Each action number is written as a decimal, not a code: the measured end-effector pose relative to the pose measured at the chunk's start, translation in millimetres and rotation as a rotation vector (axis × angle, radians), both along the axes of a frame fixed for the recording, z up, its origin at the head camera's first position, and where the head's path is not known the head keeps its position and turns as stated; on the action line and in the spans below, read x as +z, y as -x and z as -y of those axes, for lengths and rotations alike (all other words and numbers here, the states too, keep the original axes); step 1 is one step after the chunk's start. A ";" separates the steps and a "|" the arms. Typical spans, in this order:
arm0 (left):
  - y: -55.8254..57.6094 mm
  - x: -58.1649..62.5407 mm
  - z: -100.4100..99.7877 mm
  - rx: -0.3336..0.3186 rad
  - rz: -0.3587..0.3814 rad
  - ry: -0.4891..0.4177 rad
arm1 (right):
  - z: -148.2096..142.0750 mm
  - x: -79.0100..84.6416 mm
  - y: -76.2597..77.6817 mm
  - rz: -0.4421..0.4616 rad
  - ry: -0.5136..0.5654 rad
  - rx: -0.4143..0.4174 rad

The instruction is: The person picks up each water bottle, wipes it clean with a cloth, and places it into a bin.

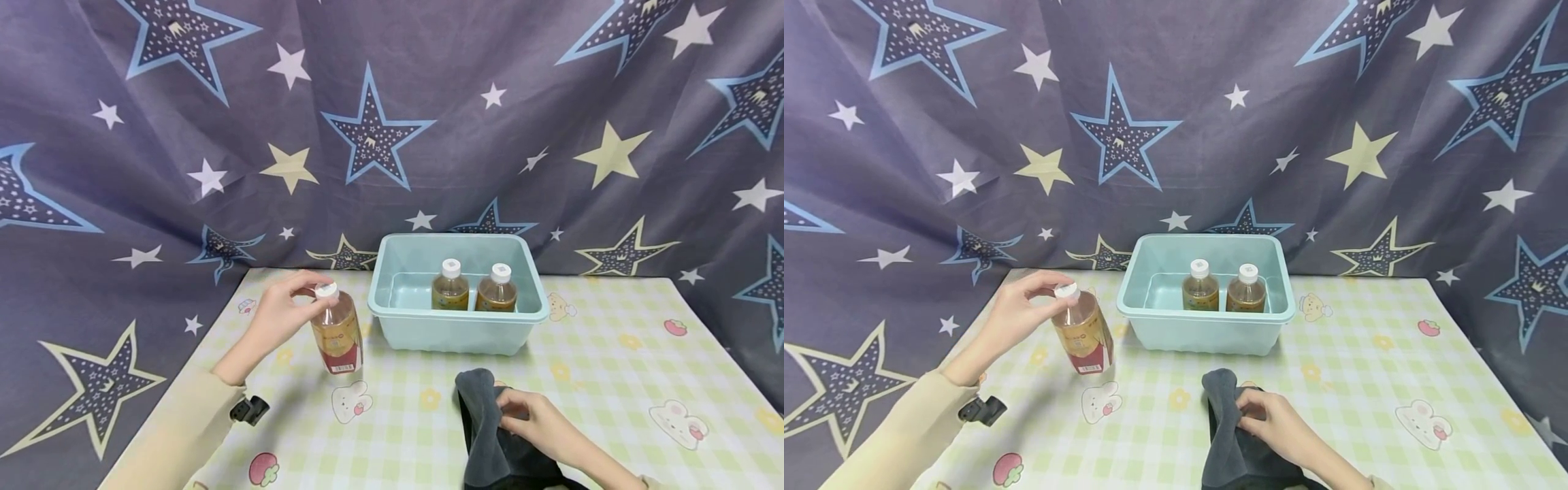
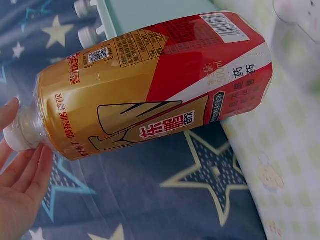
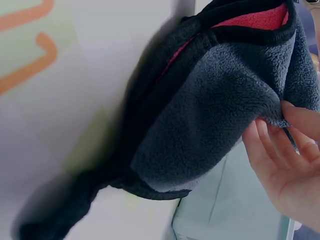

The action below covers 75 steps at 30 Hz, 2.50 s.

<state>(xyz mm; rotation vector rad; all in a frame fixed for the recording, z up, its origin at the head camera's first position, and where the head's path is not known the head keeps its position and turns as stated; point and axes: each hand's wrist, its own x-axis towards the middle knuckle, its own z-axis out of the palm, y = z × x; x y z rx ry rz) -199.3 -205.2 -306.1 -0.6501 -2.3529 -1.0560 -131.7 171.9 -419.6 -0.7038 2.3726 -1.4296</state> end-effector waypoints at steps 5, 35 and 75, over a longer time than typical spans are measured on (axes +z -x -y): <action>-19.7 13.1 -26.2 -0.072 -0.044 -0.025 | -0.7 0.4 0.2 -0.003 -0.001 -0.008; -43.8 -6.8 -115.2 -0.436 -0.094 -0.119 | -1.1 1.3 -0.4 -0.073 -0.010 -0.072; -29.8 -66.5 -132.7 -0.420 -0.177 -0.107 | 6.7 27.1 4.7 -0.174 0.092 -0.148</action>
